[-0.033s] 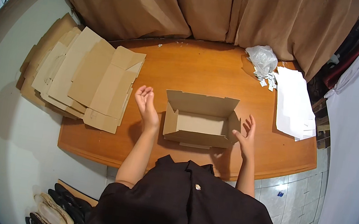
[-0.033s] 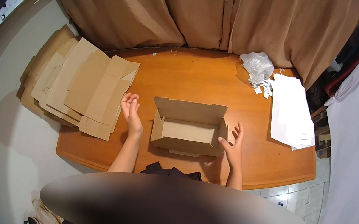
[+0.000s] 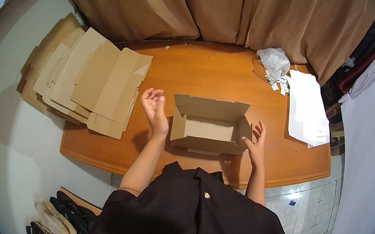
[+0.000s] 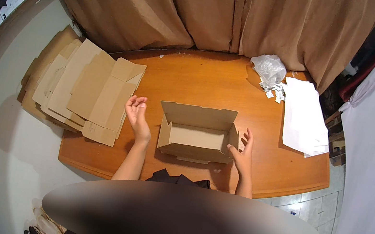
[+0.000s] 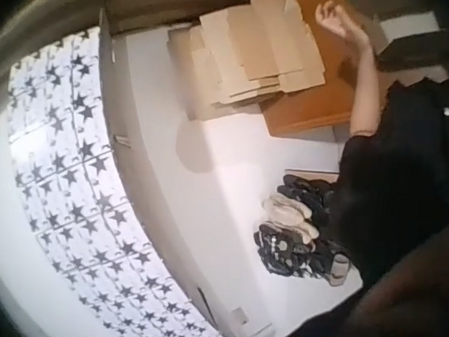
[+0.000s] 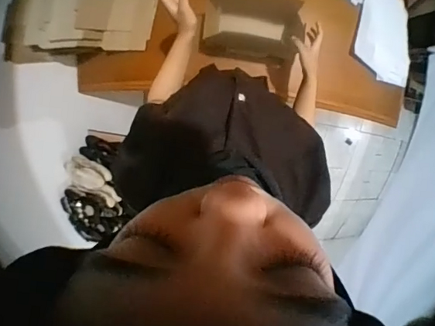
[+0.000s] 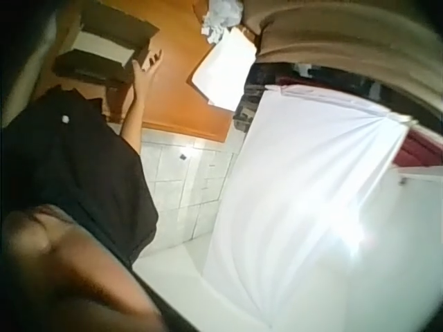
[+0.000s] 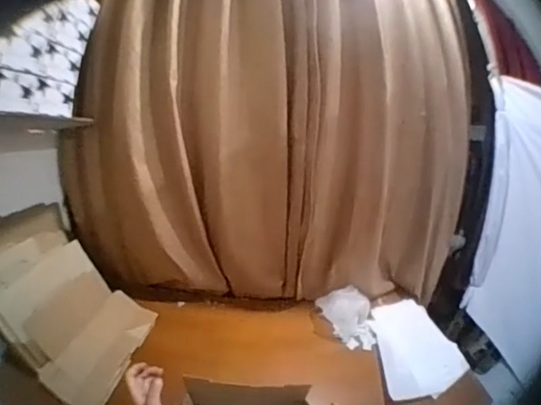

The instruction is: Folding cardboard shoe boxes and placing them on a shelf.

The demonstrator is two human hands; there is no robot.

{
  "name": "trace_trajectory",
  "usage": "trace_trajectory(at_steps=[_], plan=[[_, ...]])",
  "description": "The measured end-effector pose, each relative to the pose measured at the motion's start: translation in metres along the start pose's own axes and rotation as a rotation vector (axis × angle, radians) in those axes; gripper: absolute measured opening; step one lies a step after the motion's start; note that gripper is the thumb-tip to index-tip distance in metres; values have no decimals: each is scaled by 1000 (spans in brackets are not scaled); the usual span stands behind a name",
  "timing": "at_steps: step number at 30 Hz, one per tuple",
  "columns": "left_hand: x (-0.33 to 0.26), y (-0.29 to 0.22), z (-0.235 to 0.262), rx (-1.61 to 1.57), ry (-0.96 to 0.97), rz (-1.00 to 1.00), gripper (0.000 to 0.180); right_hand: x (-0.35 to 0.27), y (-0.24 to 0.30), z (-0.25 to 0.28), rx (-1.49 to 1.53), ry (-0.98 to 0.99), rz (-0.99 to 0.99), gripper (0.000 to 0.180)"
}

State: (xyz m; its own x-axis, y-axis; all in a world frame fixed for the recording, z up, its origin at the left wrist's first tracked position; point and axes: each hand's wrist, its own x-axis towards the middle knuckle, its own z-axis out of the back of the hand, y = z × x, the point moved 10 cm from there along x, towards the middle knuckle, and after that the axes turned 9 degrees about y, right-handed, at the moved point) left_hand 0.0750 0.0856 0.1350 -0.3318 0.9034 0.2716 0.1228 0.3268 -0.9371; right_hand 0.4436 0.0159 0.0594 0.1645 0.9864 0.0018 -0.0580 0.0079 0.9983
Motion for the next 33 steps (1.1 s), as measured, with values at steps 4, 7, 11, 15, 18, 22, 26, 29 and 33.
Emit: trace_trajectory(at_steps=[4,7,11,15,18,22,26,29,33], plan=[[-29,-25,-83,-107,574,-142,29,-2,-17,-5,-3,60,-42,69],[-54,4,-115,104,830,60,22,-8,-18,-8,-38,50,-45,64],[-74,15,-121,466,1038,-9,28,-7,-16,-4,-246,85,86,57],[-55,22,-91,678,1041,81,42,-7,-29,3,-74,61,-62,58],[-40,31,-57,1161,1042,250,98,-5,-28,2,-47,72,-53,58],[-31,25,-44,1569,964,302,121,-2,-25,-4,-289,114,52,61],[-31,24,-63,1679,956,72,133,-14,7,-30,-694,137,105,62],[-25,26,-74,1708,963,-20,133,-12,3,-32,-731,138,128,63],[-15,40,-82,1634,1013,-139,133,-13,7,-32,-769,150,101,64]])
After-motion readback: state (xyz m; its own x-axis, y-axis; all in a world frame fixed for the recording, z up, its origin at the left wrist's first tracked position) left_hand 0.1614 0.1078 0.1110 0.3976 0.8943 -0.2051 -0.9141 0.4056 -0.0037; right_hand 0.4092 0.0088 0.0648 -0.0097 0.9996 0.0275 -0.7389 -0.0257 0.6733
